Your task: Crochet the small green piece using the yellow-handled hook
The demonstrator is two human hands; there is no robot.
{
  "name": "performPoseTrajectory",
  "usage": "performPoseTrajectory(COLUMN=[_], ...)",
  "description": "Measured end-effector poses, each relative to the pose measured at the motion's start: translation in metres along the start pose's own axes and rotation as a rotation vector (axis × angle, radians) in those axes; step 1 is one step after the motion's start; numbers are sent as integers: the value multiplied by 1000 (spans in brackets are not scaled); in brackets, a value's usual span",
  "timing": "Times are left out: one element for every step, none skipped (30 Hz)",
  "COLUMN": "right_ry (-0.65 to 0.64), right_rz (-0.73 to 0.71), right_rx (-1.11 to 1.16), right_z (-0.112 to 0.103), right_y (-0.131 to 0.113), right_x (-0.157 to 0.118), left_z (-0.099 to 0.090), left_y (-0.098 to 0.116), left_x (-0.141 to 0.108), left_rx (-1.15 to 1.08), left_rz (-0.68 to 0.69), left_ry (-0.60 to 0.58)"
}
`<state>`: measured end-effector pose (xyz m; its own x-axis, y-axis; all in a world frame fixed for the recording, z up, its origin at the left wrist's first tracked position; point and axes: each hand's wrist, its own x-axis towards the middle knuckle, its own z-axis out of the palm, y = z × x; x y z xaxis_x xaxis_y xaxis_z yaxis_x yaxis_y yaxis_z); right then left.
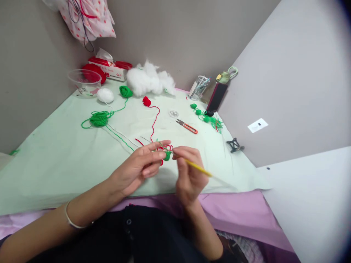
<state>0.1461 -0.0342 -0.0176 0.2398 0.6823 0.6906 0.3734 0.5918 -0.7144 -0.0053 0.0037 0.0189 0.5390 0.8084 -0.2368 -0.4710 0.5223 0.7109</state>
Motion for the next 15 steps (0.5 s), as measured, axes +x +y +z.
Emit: performPoseTrajectory(right_ry=[17,25,26,9,-15,-33,-44,-48,-47,-43,-38,-36,-36,-38,-34], right_rz=[97,177,232,262,272,270,266,267,273,286,303,322,341,357,373], right_rx=[100,202,288,343,361,351,331,319,324,346,375,398,411,416,420], right_z=[-1,-2,-1,-1,1,2,3,4,4,4,3,2,2,1,0], right_y=[-2,-4,-6,-7,-8,-9,-8,-8,-7,-6,-5,-4,-3,-3,-2], right_x=[3,6,8,10,11,11,11,11,10,10,9,8,8,8,8], left_z=[-1,-2,-2,-2,-2,-2,-2,-1,-1,-1,-2,-2,-2,-2,-2], left_y=[2,3,4,4,4,4,3,2,1,1,0,0,0,0,0], left_x=[1,2,2,2,1,0,-1,-2,-2,-3,-3,-3,-3,-3,-3], left_rx=[-12,-14,-3,15,38,60,78,91,99,101,100,95,90,82,71], left_rz=[-7,1,14,27,39,53,64,72,74,71,64,58,50,41,30], left_ry=[-6,-7,-8,-11,-13,-12,-9,-4,1,3,4,3,3,3,4])
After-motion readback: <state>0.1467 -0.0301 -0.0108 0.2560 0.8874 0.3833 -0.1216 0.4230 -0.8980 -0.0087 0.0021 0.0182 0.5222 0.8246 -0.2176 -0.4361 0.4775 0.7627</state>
